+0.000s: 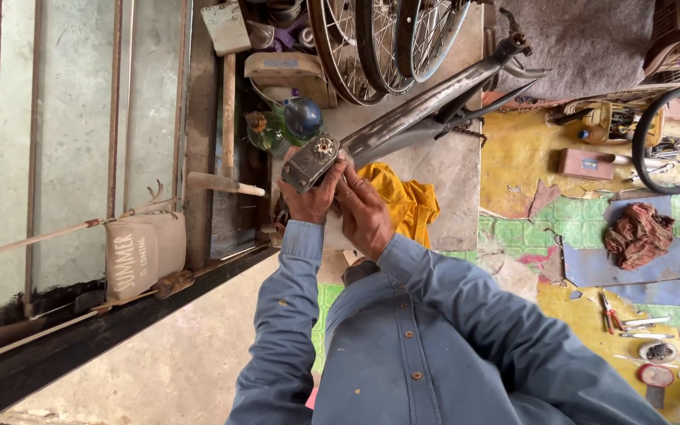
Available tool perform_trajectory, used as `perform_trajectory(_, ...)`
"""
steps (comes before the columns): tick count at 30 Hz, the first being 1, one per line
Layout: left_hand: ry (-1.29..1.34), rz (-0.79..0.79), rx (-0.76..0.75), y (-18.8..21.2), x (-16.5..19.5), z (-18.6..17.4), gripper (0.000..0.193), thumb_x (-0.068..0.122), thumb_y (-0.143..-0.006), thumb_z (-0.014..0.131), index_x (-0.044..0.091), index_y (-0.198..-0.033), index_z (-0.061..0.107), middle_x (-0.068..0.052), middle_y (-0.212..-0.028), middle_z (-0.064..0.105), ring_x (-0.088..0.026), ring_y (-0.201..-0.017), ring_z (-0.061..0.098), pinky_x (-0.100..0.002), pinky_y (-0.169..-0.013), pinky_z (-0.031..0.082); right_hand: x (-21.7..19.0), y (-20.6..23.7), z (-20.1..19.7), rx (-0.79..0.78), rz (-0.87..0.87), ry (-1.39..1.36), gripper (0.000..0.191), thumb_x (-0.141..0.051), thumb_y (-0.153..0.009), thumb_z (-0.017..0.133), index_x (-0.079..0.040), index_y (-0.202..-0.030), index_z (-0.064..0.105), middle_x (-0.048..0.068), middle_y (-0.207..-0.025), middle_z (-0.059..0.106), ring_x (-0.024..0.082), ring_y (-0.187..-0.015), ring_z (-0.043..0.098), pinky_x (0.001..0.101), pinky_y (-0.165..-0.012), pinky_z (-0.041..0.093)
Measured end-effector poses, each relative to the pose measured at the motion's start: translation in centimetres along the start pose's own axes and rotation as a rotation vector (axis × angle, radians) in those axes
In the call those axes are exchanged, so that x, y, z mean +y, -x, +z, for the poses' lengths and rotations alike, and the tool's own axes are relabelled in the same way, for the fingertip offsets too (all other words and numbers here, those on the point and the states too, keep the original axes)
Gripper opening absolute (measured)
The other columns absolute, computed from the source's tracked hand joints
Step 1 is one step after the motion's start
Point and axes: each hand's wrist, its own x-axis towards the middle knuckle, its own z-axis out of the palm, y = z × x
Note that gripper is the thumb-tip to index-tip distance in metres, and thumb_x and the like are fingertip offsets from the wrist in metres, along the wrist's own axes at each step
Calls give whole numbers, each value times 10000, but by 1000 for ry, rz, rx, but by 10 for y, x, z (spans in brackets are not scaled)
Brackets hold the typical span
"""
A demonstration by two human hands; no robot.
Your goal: The person works on a bicycle frame resting on a workbench. They rub along the frame tube by hand, wipe it with a yellow cloth, pour liquid from a bottle onto the frame, scrub it with an abrasive block, and wipe the frame again with the cloth.
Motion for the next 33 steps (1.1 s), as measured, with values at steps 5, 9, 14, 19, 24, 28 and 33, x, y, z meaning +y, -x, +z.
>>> perform_trajectory(5,181,-224,-6,4,-4,3,361,214,-879,872,16,-1106,672,-68,-1006,765,-156,-885,743,-304,-786,625,38,-5,-16,-253,93,413,622,39,-925,531,12,-1544,469,216,-1591,462,278,-936,692,373,-736,536)
perform_trajectory(9,328,-279,62,4,-5,6,443,214,-824,896,41,-1137,634,-65,-1035,759,-155,-908,734,-324,-799,635,28,-4,-7,-44,36,594,583,-8,-921,513,-16,-1504,499,165,-1562,535,276,-1113,729,341,-821,548)
perform_trajectory(14,-44,11,-25,3,-3,0,327,150,-920,875,12,-1163,707,-84,-1083,777,-168,-970,757,-321,-853,614,6,3,1,-93,61,122,585,17,-1039,523,-47,-1611,425,177,-1537,509,338,-1100,705,394,-936,562)
perform_trajectory(19,332,-311,49,4,-2,6,417,254,-834,891,33,-1087,645,-69,-1002,773,-158,-869,747,-330,-760,629,38,-1,-8,167,122,-89,538,71,-1017,528,-61,-1539,533,150,-1615,518,242,-1129,732,363,-925,566)
perform_trajectory(24,-35,-59,-6,1,-4,-1,349,208,-893,887,17,-1115,697,-59,-998,770,-146,-873,734,-292,-782,595,10,13,10,88,52,6,589,38,-925,555,-65,-1504,523,173,-1596,485,279,-1268,646,390,-1005,540)
perform_trajectory(28,165,-183,-13,3,-4,1,368,219,-889,872,13,-1113,664,-46,-1021,772,-127,-894,739,-284,-770,609,14,8,6,-732,366,282,719,50,-955,529,41,-1657,371,194,-1509,512,314,-1110,652,419,-953,513)
perform_trajectory(33,177,-186,21,4,-6,3,397,220,-877,883,9,-1119,650,-51,-1022,760,-130,-898,726,-289,-780,601,24,-9,-5,-9,103,273,603,92,-828,571,58,-1429,561,216,-1514,554,321,-1246,683,420,-971,540)
